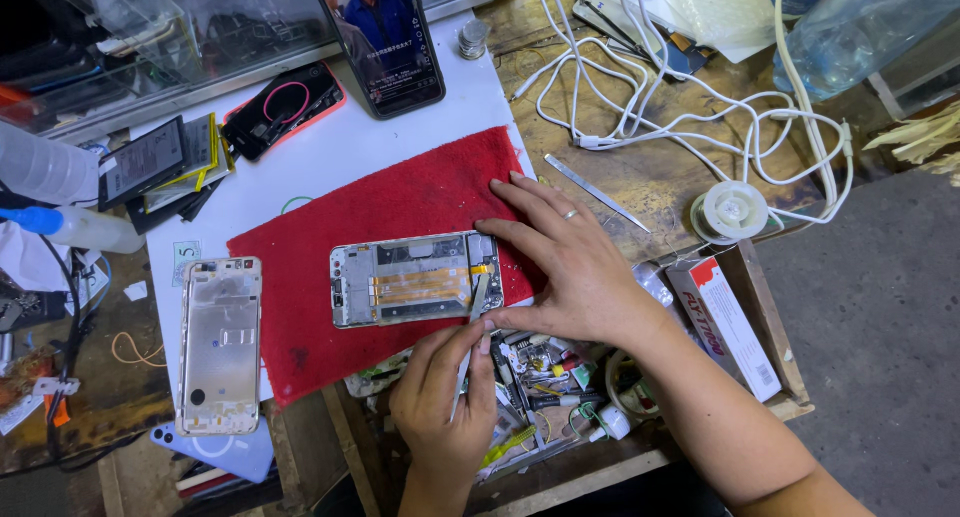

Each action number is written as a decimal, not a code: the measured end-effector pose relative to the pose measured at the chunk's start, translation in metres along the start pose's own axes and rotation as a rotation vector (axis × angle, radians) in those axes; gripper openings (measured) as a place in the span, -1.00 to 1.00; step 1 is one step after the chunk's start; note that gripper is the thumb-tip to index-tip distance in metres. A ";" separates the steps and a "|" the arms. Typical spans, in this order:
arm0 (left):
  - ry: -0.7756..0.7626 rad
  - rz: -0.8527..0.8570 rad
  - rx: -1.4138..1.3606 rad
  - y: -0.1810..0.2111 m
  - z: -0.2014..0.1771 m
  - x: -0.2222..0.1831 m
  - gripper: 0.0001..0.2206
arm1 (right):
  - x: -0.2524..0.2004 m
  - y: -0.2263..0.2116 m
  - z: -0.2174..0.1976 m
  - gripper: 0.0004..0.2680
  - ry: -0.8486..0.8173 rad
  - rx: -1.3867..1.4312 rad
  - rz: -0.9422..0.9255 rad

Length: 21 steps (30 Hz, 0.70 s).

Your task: The person disassembles a smartphone on a cluttered workbench, using a metal spudger and a screwdriver to pry open the casing and remove internal components. They carefully detach connectors and place small parts on a red mat while a video plays on a nearby phone.

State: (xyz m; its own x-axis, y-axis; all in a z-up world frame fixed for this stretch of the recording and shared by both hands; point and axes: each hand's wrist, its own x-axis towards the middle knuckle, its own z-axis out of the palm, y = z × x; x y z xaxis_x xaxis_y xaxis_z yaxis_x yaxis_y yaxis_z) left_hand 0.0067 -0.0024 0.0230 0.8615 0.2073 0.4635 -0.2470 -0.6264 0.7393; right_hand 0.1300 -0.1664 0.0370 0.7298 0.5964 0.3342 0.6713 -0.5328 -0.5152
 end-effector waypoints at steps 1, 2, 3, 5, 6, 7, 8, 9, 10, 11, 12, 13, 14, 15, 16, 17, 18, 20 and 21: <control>-0.001 0.007 0.003 -0.001 0.001 0.000 -0.76 | 0.000 0.000 0.000 -0.35 0.002 0.001 0.000; 0.003 0.014 0.007 -0.001 0.001 0.001 -0.76 | 0.000 0.000 0.000 -0.35 0.004 0.002 -0.005; 0.001 0.024 0.014 -0.001 0.001 0.001 -0.76 | 0.001 0.000 0.000 -0.35 0.002 0.003 -0.007; -0.009 0.048 0.020 -0.002 0.000 0.002 -0.75 | 0.001 0.000 0.001 -0.35 0.002 0.001 -0.001; -0.016 0.066 0.037 -0.002 0.000 0.002 -0.75 | 0.001 0.000 0.000 -0.35 -0.001 0.000 0.002; -0.022 0.085 0.055 -0.003 0.000 0.003 -0.75 | 0.001 0.000 0.000 -0.35 -0.003 -0.002 0.005; -0.028 0.102 0.073 -0.003 0.000 0.002 -0.75 | 0.000 0.000 0.000 -0.35 -0.007 -0.002 0.008; -0.021 0.112 0.072 -0.003 0.000 0.001 -0.75 | 0.000 0.000 0.000 -0.35 -0.003 -0.002 0.006; -0.013 0.124 0.073 -0.004 0.000 0.001 -0.75 | 0.000 0.000 0.000 -0.36 0.001 -0.002 0.004; -0.005 0.135 0.073 -0.005 0.000 0.000 -0.75 | 0.000 -0.001 0.000 -0.36 0.005 -0.002 0.001; -0.005 0.115 0.046 -0.007 0.000 -0.001 -0.77 | 0.001 -0.001 0.000 -0.36 0.007 0.004 -0.001; -0.005 0.096 0.020 -0.008 0.000 -0.003 -0.78 | 0.001 -0.002 0.000 -0.35 0.010 0.009 -0.002; -0.006 0.077 -0.007 -0.010 -0.001 -0.005 -0.80 | 0.001 -0.002 -0.001 -0.35 0.013 0.014 -0.002; 0.028 0.039 -0.032 -0.011 0.000 -0.007 -0.81 | 0.002 -0.002 -0.001 -0.35 0.011 0.016 -0.002; 0.059 0.002 -0.059 -0.013 0.000 -0.009 -0.83 | 0.002 -0.002 -0.001 -0.35 0.011 0.017 0.000; 0.091 -0.035 -0.086 -0.015 0.001 -0.011 -0.84 | 0.002 -0.002 -0.001 -0.35 0.010 0.017 0.003; 0.121 -0.094 -0.104 -0.016 0.000 -0.014 -0.85 | 0.001 -0.003 -0.001 -0.34 0.013 0.010 0.001; 0.183 -0.211 -0.141 -0.020 -0.002 -0.018 -0.85 | 0.001 -0.003 -0.001 -0.34 0.019 -0.005 -0.004; 0.190 -0.254 -0.175 -0.021 -0.002 -0.019 -0.83 | 0.002 -0.003 -0.001 -0.34 0.018 -0.001 -0.005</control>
State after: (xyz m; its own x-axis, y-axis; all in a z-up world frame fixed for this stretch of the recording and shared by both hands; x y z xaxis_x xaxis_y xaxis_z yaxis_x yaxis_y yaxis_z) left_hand -0.0049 0.0081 -0.0004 0.8112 0.4863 0.3247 -0.1218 -0.4027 0.9072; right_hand 0.1293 -0.1643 0.0402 0.7289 0.5878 0.3510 0.6749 -0.5309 -0.5125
